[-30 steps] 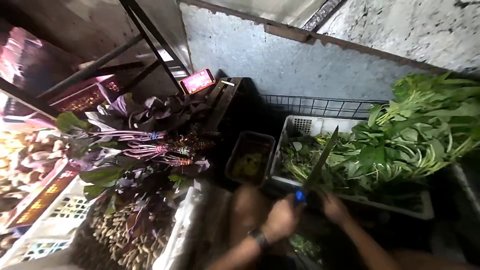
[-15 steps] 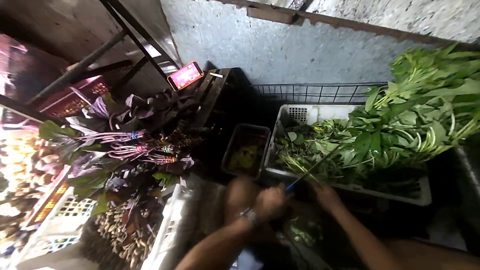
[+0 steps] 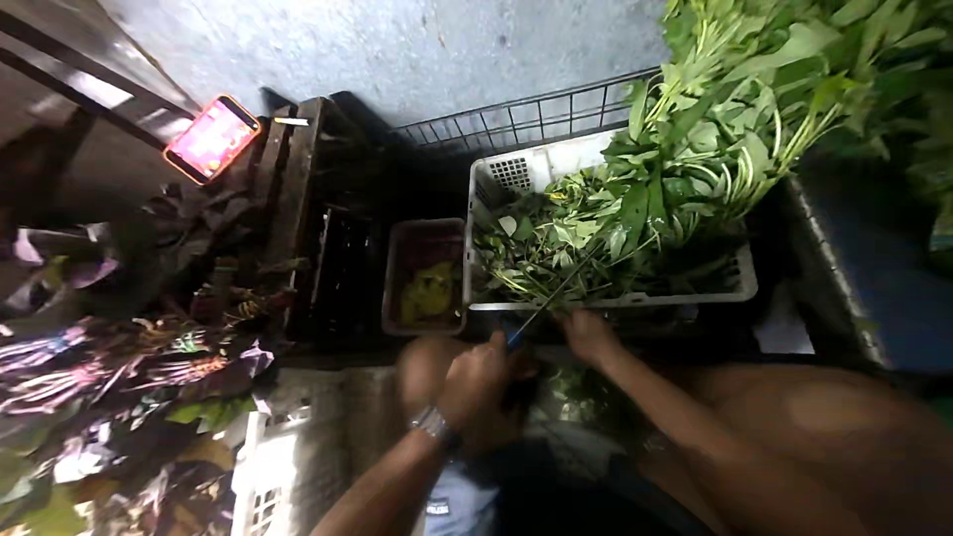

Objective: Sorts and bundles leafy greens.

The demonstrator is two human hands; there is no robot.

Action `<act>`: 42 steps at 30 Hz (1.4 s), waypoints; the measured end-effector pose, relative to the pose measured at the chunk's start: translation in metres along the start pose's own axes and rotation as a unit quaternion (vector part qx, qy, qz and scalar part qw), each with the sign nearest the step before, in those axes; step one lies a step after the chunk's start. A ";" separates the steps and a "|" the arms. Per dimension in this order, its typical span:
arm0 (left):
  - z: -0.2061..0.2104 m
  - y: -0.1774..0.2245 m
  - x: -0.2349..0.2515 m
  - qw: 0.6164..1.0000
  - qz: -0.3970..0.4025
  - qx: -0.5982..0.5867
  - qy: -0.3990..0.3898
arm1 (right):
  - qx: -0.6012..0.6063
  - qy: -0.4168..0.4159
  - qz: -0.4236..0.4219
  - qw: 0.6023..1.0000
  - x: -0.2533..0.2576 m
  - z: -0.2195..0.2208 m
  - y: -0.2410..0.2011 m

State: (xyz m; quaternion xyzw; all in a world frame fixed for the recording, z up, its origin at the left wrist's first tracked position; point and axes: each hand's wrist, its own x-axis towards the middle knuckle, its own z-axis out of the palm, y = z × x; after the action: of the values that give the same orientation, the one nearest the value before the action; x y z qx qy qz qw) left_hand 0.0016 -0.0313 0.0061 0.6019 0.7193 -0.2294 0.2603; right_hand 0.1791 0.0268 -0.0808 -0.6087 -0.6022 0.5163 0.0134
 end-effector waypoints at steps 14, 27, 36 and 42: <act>0.000 0.005 -0.005 0.999 -0.002 0.041 -0.004 | -0.070 -0.011 0.018 0.997 -0.001 -0.001 -0.003; 0.006 -0.011 0.062 0.966 0.159 -0.202 -0.015 | 0.076 0.009 -0.096 0.992 -0.045 -0.022 -0.016; -0.028 -0.052 -0.012 0.983 0.061 -0.167 0.033 | 0.172 0.104 -0.162 0.966 -0.067 -0.022 -0.035; -0.034 -0.033 -0.005 0.964 -0.012 -0.235 0.123 | 0.214 0.142 -0.137 0.957 -0.056 -0.013 -0.042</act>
State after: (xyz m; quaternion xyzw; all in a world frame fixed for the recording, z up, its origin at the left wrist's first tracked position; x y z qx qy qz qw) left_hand -0.0337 -0.0191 0.0353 0.5385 0.7866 0.0188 0.3016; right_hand 0.1716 0.0040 -0.0139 -0.5701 -0.5476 0.5342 0.2995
